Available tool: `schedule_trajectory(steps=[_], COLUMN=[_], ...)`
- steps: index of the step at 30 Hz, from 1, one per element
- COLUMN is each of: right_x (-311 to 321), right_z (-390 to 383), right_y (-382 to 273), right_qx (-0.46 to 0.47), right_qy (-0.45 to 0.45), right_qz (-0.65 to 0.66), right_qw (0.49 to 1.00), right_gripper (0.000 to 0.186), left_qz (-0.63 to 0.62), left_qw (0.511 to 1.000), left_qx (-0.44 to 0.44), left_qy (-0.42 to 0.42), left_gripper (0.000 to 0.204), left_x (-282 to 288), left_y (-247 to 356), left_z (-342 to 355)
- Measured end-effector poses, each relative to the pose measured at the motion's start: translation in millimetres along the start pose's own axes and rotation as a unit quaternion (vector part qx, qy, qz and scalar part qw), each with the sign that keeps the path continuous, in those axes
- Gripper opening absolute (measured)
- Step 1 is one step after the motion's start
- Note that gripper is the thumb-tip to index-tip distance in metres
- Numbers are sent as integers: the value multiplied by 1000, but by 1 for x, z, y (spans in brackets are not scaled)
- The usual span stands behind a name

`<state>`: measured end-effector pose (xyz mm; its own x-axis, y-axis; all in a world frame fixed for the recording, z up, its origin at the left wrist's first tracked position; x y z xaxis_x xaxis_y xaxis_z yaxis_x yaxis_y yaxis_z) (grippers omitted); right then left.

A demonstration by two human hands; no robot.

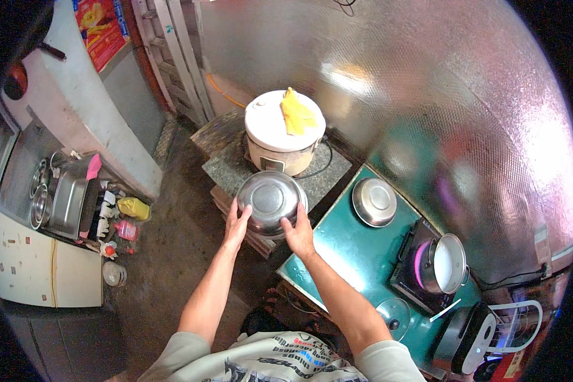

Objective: The recorder prepares noodles by boiling them in a pot on an induction stove, then rinses and stores the equipment.

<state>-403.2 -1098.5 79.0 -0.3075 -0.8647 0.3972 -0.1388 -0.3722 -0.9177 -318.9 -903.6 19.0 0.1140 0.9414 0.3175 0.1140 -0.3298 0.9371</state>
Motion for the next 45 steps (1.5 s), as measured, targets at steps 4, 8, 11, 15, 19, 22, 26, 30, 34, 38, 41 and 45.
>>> schedule_trajectory(steps=[4, 8, 11, 15, 19, 22, 26, 30, 34, 38, 41, 45], right_x=[17, 24, 20, 16, 18, 13, 18, 16, 5, -2, -8, 5], right_z=[-34, -86, -112, -126, -124, -112, -59, -1, 30, 37, 32, 10], right_y=[-42, -84, -72, -52, -40, -33, 31, 72, 95, 105, 99, 87], right_qx=[110, 129, 67, 23, 26, -22, -164, -330, -375, -398, -375, -315], right_qy=[52, -1, -10, -57, -75, -106, -13, -72, -116, -69, -100, -27], right_qz=[39, 157, 270, 317, 297, 318, 284, 263, 305, 291, 301, 298], right_qw=[992, 979, 960, 947, 952, 942, 944, 904, 868, 867, 871, 901], right_gripper=[64, 51, 43, 35, 27, 19, 27, 45, 44, 26, 19, 14], left_qz=[-257, -540, -568, -546, -531, -463, -484, -482, -463, -474, -477, -463], left_qw=[966, 838, 818, 827, 823, 848, 819, 821, 821, 819, 824, 831], left_qx=[7, 42, 90, 129, 185, 252, 307, 304, 329, 316, 301, 303], left_qy=[-18, -63, -11, -35, -82, -57, -11, 23, 63, 67, 49, 51], left_gripper=[53, 50, 51, 58, 60, 40, 40, 43, 41, 38, 38, 38], left_x=[13, 52, 62, 66, 67, 80, 89, 99, 102, 104, 108, 115], left_y=[42, 20, 16, -17, -24, -71, -87, -99, -98, -106, -109, -104], left_z=[-40, -75, -106, -132, -143, -157, -176, -195, -212, -223, -224, -214])
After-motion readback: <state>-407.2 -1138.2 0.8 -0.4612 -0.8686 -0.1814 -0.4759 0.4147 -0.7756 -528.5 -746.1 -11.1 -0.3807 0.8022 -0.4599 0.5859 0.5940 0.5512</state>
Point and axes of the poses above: each hand's wrist, its own z-axis towards the middle knuckle, its own x-axis out of the back of the hand, y = z × x, the point moved 5 cm from there along z, towards the middle knuckle, and after that the axes turned 11 degrees about z, right-handed, at the moved point
